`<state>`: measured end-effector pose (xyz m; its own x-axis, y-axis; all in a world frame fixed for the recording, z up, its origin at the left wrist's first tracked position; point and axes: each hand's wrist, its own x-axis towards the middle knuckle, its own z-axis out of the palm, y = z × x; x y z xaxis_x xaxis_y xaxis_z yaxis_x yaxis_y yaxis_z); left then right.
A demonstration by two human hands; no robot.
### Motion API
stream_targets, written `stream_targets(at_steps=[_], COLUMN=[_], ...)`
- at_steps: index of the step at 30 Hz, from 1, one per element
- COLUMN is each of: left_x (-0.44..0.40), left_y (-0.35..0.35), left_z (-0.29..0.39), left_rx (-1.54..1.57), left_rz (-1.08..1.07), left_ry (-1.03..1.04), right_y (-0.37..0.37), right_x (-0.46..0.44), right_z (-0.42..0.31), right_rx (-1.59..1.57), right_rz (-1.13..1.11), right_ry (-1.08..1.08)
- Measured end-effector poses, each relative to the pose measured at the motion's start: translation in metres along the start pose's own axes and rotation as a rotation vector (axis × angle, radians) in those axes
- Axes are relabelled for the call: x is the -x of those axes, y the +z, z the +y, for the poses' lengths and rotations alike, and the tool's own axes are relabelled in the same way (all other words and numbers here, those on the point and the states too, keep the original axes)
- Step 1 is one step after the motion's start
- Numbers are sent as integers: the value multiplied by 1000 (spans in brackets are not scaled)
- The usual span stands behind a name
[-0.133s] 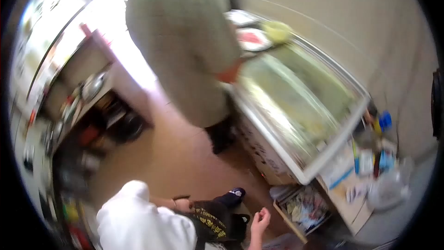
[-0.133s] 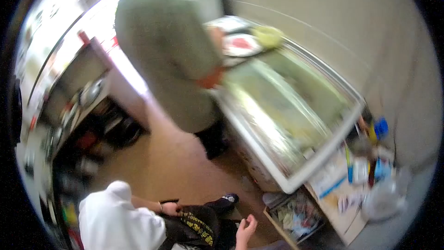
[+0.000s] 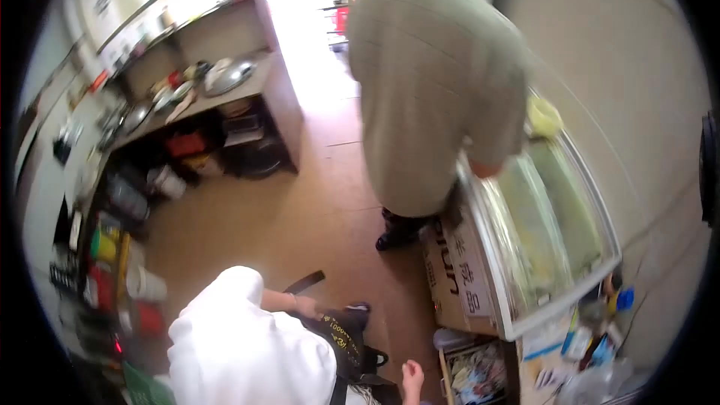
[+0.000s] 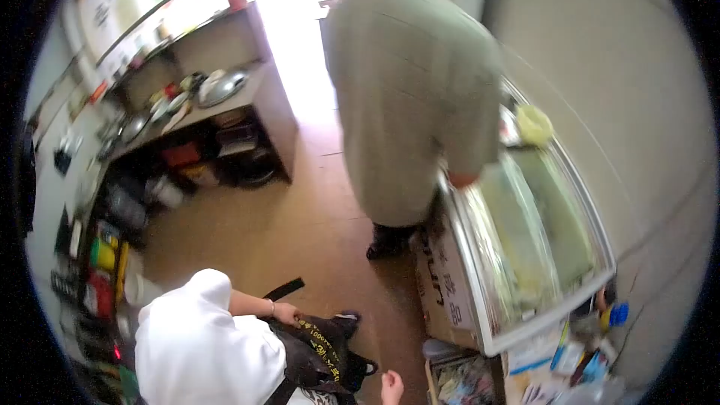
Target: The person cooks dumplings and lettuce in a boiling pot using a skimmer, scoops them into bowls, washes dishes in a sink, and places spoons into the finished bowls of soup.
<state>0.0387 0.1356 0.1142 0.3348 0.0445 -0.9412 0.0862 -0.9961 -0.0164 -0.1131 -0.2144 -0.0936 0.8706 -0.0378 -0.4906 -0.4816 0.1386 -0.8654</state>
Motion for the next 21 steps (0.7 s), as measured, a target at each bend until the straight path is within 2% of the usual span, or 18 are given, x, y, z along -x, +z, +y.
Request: stream_targets(at_steps=[1, 2, 3, 4, 6, 7, 9, 11, 13, 15, 17, 19, 21], left_x=[-9, -65, -117, -151, -173, -177, -160, -173, -169, -138, -139, -149, -151], left_y=[-19, -10, -3, -1, 5, 5, -8, -24, -33, -52, -58, -60, -61], left_z=[33, 58, 81, 89, 70, 57, 24, -33, -93, -154, -209, -256, -284], left_rx=[19, 88, 301, 498, 591, 638, 707, 713, 963, 1232, 1469, 1626, 1743], left_rz=[42, 76, 127, 171, 296, 391, 267, 288, 217, 530, 831, 981, 1070], left_ry=[-59, 73, 262, 405, 507, 564, 598, 644, 626, 381, 237, 184, 153], right_y=[-39, -89, -127, -149, -134, -118, -73, -24, 25, 84, 140, 194, 263], right_x=[-25, -51, -71, -87, -106, -114, -131, -151, -168, -190, -223, -267, -350], right_z=[43, 54, 42, 31, 2, -11, -37, -57, -76, -100, -126, -154, -171], right_rx=[-4, 150, 338, 488, 635, 703, 823, 934, 1050, 1151, 1214, 1208, 1011], right_rz=[-50, -17, 45, 90, 76, 53, -17, -104, -225, -375, -506, -589, -587], right_ry=[107, 161, 188, 220, 290, 310, 339, 330, 302, 236, 128, -42, -209])
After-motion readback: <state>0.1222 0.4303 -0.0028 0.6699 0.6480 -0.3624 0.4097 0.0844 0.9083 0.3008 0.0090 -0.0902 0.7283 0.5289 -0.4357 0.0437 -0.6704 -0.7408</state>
